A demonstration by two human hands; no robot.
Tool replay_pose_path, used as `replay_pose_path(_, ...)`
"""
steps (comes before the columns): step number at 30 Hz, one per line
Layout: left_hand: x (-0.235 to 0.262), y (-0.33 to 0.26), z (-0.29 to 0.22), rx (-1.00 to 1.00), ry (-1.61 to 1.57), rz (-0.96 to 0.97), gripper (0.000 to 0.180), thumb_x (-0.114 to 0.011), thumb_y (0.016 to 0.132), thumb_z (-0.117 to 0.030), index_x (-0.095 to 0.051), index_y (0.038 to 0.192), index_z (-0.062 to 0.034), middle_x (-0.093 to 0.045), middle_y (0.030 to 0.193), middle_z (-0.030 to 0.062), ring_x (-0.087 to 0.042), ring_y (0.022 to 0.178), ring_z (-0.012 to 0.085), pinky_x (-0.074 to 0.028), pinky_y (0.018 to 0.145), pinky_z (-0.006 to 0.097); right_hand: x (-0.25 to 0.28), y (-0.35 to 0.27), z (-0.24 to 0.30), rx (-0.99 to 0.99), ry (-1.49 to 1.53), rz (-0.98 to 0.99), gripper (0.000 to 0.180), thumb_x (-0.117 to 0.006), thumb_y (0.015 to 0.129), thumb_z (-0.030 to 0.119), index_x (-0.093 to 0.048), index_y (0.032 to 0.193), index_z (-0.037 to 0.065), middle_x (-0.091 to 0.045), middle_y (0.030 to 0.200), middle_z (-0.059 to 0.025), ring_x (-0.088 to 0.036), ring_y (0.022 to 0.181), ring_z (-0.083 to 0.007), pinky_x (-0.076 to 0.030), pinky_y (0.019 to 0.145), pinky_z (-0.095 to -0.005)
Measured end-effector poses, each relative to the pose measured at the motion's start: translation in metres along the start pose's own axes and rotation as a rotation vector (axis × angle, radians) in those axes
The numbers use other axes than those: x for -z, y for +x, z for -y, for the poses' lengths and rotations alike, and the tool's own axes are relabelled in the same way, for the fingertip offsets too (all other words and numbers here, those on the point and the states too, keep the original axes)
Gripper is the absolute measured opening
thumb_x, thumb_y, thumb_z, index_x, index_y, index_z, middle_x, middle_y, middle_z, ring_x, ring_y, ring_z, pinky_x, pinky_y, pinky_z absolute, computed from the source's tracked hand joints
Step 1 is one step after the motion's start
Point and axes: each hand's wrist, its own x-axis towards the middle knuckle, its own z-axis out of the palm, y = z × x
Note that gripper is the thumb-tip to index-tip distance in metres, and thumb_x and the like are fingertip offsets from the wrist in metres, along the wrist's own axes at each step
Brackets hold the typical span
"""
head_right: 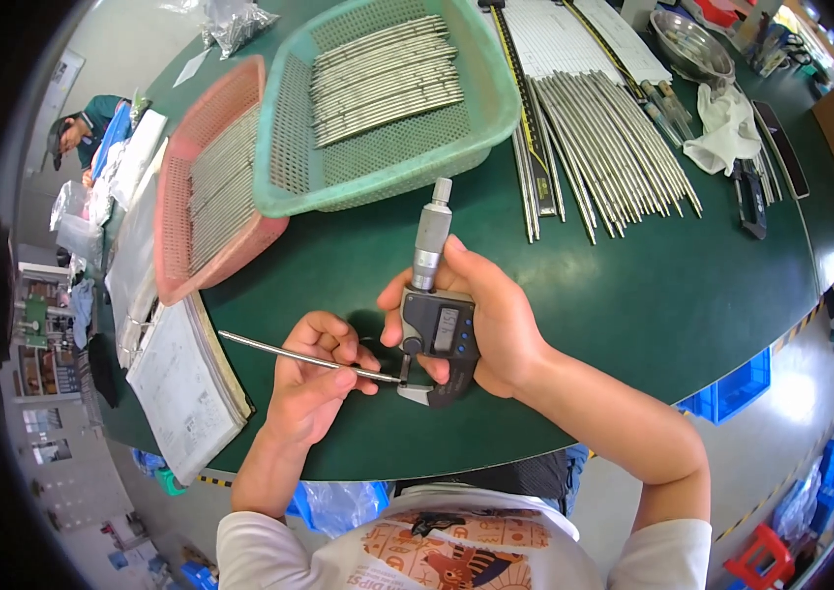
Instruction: Measuring the thickness of metal rods using a digital micrometer at a factory workbench.
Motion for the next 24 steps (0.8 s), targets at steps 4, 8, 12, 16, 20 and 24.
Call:
replay_pose_path(4, 0.002, 0.008, -0.024, -0.181, 0.093, -0.064, 0.025, -0.058, 0.077, -0.007, -0.042, 0.096, -0.0015, -0.054, 0.08, 0.0105, -0.059, 0.073, 0.0195, -0.053, 0.057, 0.027, 0.002, 0.0, -0.001, 0.001, -0.003, -0.006, 0.059, -0.019, 0.085, 0.048, -0.051, 0.087, -0.001, -0.056, 0.068, -0.0128, -0.044, 0.038, -0.0145, -0.037, 0.038, -0.0234)
replay_pose_path(8, -0.029, 0.043, -0.069, -0.168, 0.068, -0.009, 0.023, -0.044, 0.086, -0.023, -0.044, 0.091, -0.0004, -0.055, 0.083, 0.0139, -0.059, 0.077, 0.0236, -0.053, 0.061, 0.031, 0.008, 0.0, -0.003, 0.008, 0.011, 0.01, 0.059, -0.02, 0.084, 0.049, -0.051, 0.087, -0.001, -0.056, 0.068, -0.013, -0.044, 0.038, -0.0139, -0.038, 0.038, -0.0233)
replay_pose_path(12, -0.059, 0.116, -0.089, 0.023, -0.23, 0.065, 0.023, -0.039, 0.087, -0.02, -0.048, 0.09, 0.0012, -0.054, 0.089, 0.0159, -0.056, 0.085, 0.0293, -0.052, 0.069, 0.035, 0.007, -0.001, -0.002, 0.043, 0.02, 0.027, 0.058, -0.019, 0.085, 0.047, -0.051, 0.087, -0.001, -0.055, 0.069, -0.0134, -0.043, 0.037, -0.0142, -0.037, 0.037, -0.0237)
replay_pose_path(16, -0.047, 0.198, -0.077, 0.022, -0.362, -0.184, 0.021, -0.035, 0.087, -0.017, -0.043, 0.087, 0.0024, -0.05, 0.088, 0.0179, -0.055, 0.083, 0.0341, -0.051, 0.073, 0.04, 0.001, 0.005, -0.006, 0.03, -0.006, 0.052, 0.058, -0.021, 0.084, 0.049, -0.049, 0.088, -0.001, -0.055, 0.071, -0.0147, -0.044, 0.038, -0.0171, -0.038, 0.038, -0.0268)
replay_pose_path(20, -0.054, 0.24, -0.063, 0.048, -0.462, -0.421, 0.016, -0.035, 0.084, -0.011, -0.035, 0.088, 0.0043, -0.044, 0.092, 0.0198, -0.053, 0.083, 0.0376, -0.051, 0.073, 0.045, 0.005, 0.002, -0.006, 0.02, 0.003, 0.066, 0.056, -0.021, 0.084, 0.048, -0.048, 0.089, -0.001, -0.055, 0.071, -0.0144, -0.044, 0.038, -0.0172, -0.038, 0.038, -0.0273)
replay_pose_path(24, -0.06, 0.239, -0.063, 0.061, -0.495, -0.547, 0.026, -0.038, 0.082, -0.011, -0.033, 0.102, 0.0047, -0.04, 0.101, 0.02, -0.048, 0.094, 0.0387, -0.045, 0.081, 0.046, 0.009, -0.002, -0.006, 0.022, -0.004, 0.049, 0.055, -0.022, 0.084, 0.047, -0.048, 0.089, -0.001, -0.054, 0.071, -0.014, -0.044, 0.039, -0.0173, -0.037, 0.039, -0.0274)
